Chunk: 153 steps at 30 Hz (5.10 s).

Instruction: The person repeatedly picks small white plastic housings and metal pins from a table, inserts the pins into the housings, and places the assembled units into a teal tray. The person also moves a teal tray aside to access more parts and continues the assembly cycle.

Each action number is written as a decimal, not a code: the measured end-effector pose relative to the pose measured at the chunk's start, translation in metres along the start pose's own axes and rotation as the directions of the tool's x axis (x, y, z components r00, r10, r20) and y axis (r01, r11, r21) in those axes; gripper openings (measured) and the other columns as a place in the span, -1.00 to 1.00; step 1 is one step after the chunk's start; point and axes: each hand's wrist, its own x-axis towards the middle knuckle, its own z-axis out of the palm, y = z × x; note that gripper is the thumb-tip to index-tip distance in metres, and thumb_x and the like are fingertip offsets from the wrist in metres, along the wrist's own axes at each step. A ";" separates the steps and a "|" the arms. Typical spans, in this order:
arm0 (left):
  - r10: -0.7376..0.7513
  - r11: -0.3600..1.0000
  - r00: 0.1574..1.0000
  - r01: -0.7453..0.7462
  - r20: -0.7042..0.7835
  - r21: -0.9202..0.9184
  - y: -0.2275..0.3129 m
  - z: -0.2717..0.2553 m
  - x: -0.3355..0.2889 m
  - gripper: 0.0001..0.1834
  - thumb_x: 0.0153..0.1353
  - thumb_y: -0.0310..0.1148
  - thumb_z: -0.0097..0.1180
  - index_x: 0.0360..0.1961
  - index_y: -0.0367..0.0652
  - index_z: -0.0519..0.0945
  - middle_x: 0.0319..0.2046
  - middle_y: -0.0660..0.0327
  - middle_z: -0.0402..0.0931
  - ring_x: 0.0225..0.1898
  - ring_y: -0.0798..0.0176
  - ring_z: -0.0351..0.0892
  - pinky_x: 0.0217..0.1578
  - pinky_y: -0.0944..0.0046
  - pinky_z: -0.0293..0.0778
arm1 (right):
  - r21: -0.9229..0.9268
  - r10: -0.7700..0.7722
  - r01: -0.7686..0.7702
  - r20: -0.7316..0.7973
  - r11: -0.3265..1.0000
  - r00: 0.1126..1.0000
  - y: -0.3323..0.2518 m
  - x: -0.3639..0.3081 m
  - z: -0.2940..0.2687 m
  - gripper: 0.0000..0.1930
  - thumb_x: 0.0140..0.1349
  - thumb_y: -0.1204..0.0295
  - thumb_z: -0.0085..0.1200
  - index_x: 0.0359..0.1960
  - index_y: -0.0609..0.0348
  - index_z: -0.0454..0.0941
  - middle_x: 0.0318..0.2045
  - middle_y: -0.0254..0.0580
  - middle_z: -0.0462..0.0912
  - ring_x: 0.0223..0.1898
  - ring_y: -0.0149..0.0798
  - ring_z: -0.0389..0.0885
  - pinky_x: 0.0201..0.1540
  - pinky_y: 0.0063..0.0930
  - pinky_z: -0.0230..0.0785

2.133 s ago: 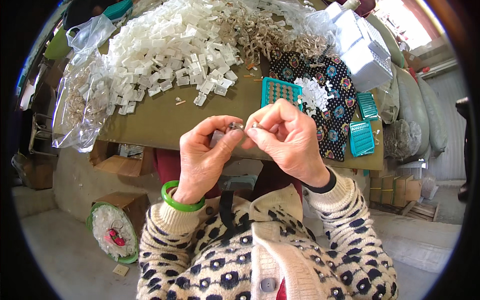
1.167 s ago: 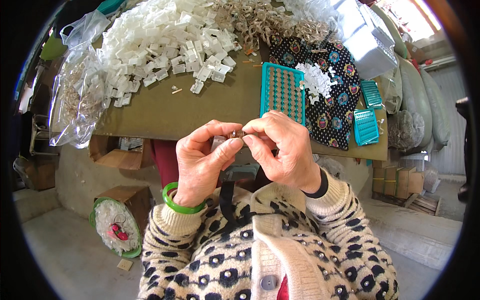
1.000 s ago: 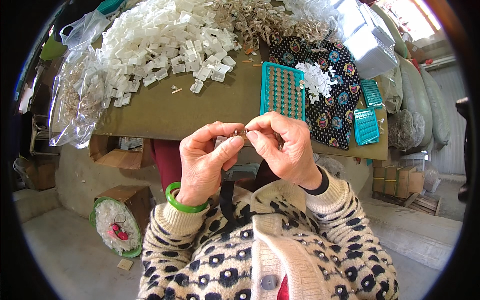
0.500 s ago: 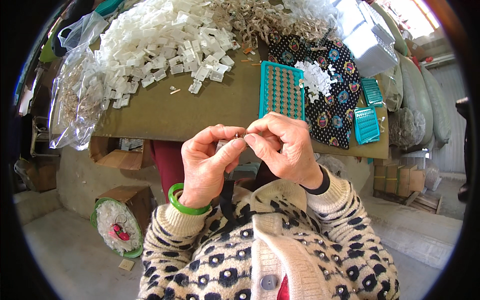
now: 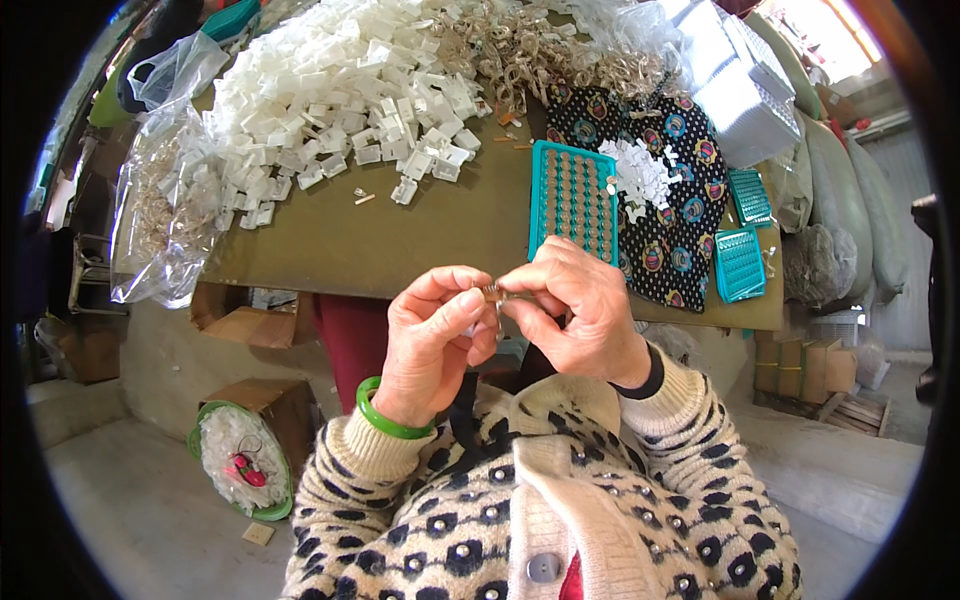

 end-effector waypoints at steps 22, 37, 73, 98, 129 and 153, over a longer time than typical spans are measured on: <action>-0.088 0.983 0.968 0.123 0.234 -0.137 -0.006 -0.003 -0.005 -0.77 0.34 -0.23 0.16 -0.29 -0.13 0.43 -0.60 0.23 0.40 -0.67 0.34 0.34 -0.65 0.36 0.27 | 0.440 0.173 -0.151 -0.010 0.885 0.985 -0.002 -0.012 0.008 -0.94 0.05 0.67 0.11 -0.46 0.26 0.56 -0.47 -0.28 0.52 -0.46 -0.43 0.40 -0.47 -0.55 0.17; -0.192 0.969 0.974 0.208 0.122 -0.134 0.013 0.003 -0.012 -0.83 0.32 -0.33 0.19 -0.32 -0.19 0.50 -0.52 0.23 0.51 -0.56 0.29 0.52 -0.50 0.31 0.43 | 0.277 0.041 -0.041 0.005 0.960 0.999 -0.023 -0.011 0.008 -0.77 0.07 0.63 0.21 -0.21 0.23 0.52 -0.38 -0.15 0.56 -0.37 -0.19 0.57 -0.35 -0.45 0.36; 0.525 -0.516 0.764 -0.064 0.375 0.854 0.035 -0.030 0.080 -0.70 0.10 -0.35 0.29 -0.17 -0.19 0.52 -0.31 0.10 0.50 -0.25 -0.01 0.53 -0.22 0.07 0.43 | 0.837 0.523 -0.438 0.225 0.328 0.822 -0.004 -0.016 0.004 -0.92 0.36 0.56 0.07 -0.18 0.25 0.45 -0.28 -0.28 0.55 -0.45 -0.48 0.50 -0.28 -0.52 0.44; -0.113 0.985 0.994 0.113 -0.003 0.131 0.011 0.032 0.019 -0.65 0.24 -0.54 0.18 0.07 -0.33 0.56 -0.29 0.14 0.64 -0.34 0.26 0.61 -0.31 0.29 0.55 | 0.767 0.538 -0.322 -0.035 0.555 0.842 -0.015 -0.009 -0.016 -0.90 0.32 0.56 0.13 -0.20 0.31 0.49 -0.33 -0.33 0.58 -0.42 -0.59 0.49 -0.34 -0.73 0.40; 0.293 0.932 0.949 -0.311 0.120 0.188 -0.008 0.013 0.014 -0.79 0.07 -0.75 0.27 -0.27 -0.32 0.58 -0.30 0.13 0.53 -0.30 0.16 0.68 -0.28 0.20 0.70 | 0.745 0.674 -0.509 0.110 0.430 0.731 -0.032 -0.009 -0.009 -0.90 0.25 0.53 0.15 -0.26 0.29 0.52 -0.45 -0.31 0.59 -0.56 -0.57 0.41 -0.51 -0.72 0.24; 0.410 0.794 0.893 -0.450 0.185 0.409 -0.008 0.004 0.014 -0.74 0.01 -0.75 0.34 -0.26 -0.35 0.60 -0.21 0.16 0.56 -0.21 0.35 0.56 -0.19 0.35 0.57 | 0.288 0.234 -0.180 -0.167 0.941 0.958 -0.024 -0.016 0.002 -0.89 0.22 0.71 0.08 -0.23 0.35 0.53 -0.29 -0.21 0.53 -0.40 -0.50 0.45 -0.38 -0.68 0.29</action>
